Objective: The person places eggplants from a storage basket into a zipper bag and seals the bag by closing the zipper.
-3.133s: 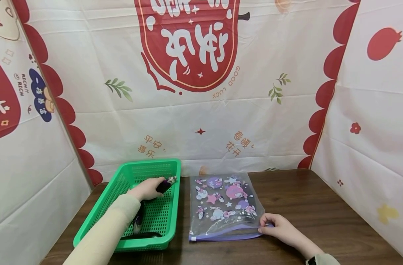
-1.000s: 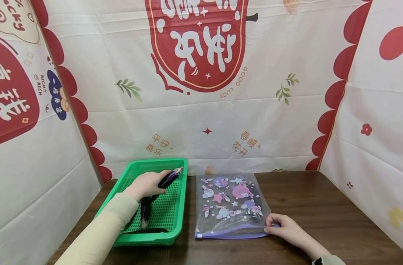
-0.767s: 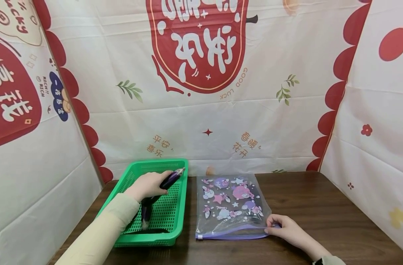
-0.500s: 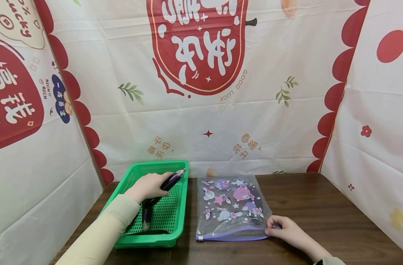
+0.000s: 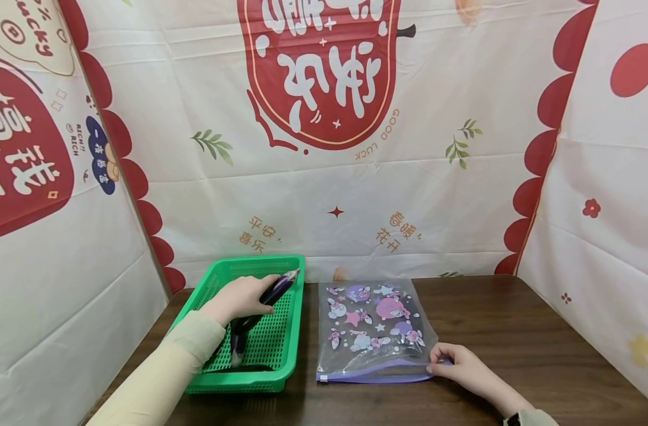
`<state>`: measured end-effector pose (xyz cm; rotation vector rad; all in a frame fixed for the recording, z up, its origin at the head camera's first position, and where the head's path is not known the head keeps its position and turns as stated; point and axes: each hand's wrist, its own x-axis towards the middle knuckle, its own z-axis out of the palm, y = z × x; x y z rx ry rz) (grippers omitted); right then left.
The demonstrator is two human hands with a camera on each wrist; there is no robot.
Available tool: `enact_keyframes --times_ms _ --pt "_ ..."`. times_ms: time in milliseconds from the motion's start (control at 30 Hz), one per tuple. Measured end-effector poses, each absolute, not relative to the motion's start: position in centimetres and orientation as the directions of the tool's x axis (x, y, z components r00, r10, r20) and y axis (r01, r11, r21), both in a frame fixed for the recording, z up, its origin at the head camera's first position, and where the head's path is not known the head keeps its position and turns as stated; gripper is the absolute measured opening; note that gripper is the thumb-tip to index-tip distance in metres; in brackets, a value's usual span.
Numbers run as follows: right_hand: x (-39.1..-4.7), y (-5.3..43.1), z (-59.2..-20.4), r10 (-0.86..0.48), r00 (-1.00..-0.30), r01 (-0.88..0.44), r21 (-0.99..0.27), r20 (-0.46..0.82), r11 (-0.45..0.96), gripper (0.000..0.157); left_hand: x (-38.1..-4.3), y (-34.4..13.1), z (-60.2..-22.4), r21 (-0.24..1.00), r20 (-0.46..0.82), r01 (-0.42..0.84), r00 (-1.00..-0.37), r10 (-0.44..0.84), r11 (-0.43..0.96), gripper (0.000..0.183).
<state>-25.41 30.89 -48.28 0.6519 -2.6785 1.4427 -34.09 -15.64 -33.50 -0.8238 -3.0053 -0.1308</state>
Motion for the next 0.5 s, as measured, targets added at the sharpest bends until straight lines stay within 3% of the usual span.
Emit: enact_keyframes --times_ms 500 --pt "-25.56 31.06 -48.67 -0.350 -0.906 -0.390 -0.793 0.238 0.469 0.014 -33.70 -15.68 -33.41 0.129 0.068 0.515 -0.857 0.510 0.848 0.080"
